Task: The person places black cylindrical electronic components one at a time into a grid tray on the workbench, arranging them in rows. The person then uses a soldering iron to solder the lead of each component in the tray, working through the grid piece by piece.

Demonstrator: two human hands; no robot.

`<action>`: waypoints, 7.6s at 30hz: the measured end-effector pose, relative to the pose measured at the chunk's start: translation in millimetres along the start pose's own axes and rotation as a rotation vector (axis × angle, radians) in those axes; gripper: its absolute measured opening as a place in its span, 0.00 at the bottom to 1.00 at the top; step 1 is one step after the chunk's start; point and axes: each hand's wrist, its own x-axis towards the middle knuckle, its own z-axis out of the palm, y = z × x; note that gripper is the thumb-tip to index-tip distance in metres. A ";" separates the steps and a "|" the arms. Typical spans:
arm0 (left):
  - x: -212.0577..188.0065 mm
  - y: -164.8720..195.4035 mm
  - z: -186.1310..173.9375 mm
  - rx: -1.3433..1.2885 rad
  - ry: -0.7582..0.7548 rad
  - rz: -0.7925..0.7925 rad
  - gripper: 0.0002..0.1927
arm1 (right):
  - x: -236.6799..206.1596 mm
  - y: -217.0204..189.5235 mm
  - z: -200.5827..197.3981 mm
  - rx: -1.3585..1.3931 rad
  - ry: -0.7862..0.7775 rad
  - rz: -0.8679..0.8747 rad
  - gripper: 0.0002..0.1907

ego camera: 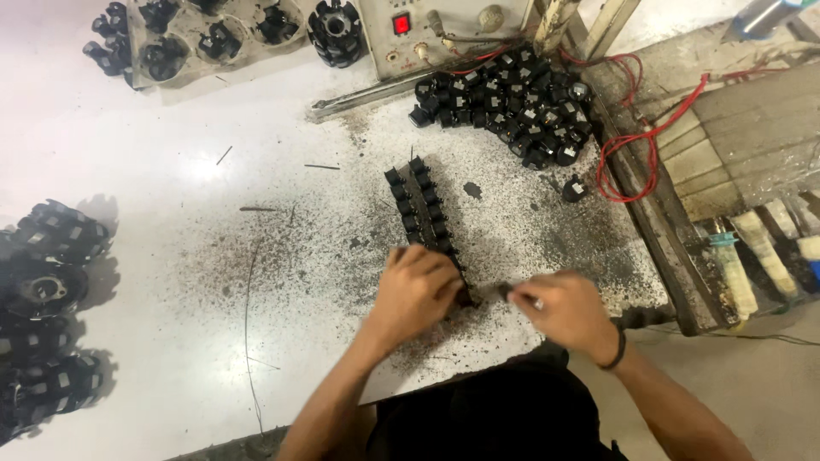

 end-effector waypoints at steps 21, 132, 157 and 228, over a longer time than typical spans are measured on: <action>112.0 -102.6 -6.9 0.032 -0.051 -0.254 0.12 | 227.7 -34.4 -42.8 -0.581 0.424 -0.308 0.18; 132.9 -76.0 10.5 0.150 -0.529 -0.194 0.50 | 119.4 24.4 3.1 -0.273 0.255 -0.272 0.16; 135.1 -61.7 0.9 0.181 -0.605 -0.268 0.72 | 130.0 24.4 -10.5 -0.533 0.337 -0.181 0.15; 38.0 -18.6 39.6 0.099 0.012 -0.073 0.04 | 51.9 15.9 52.2 -0.012 0.185 -0.005 0.11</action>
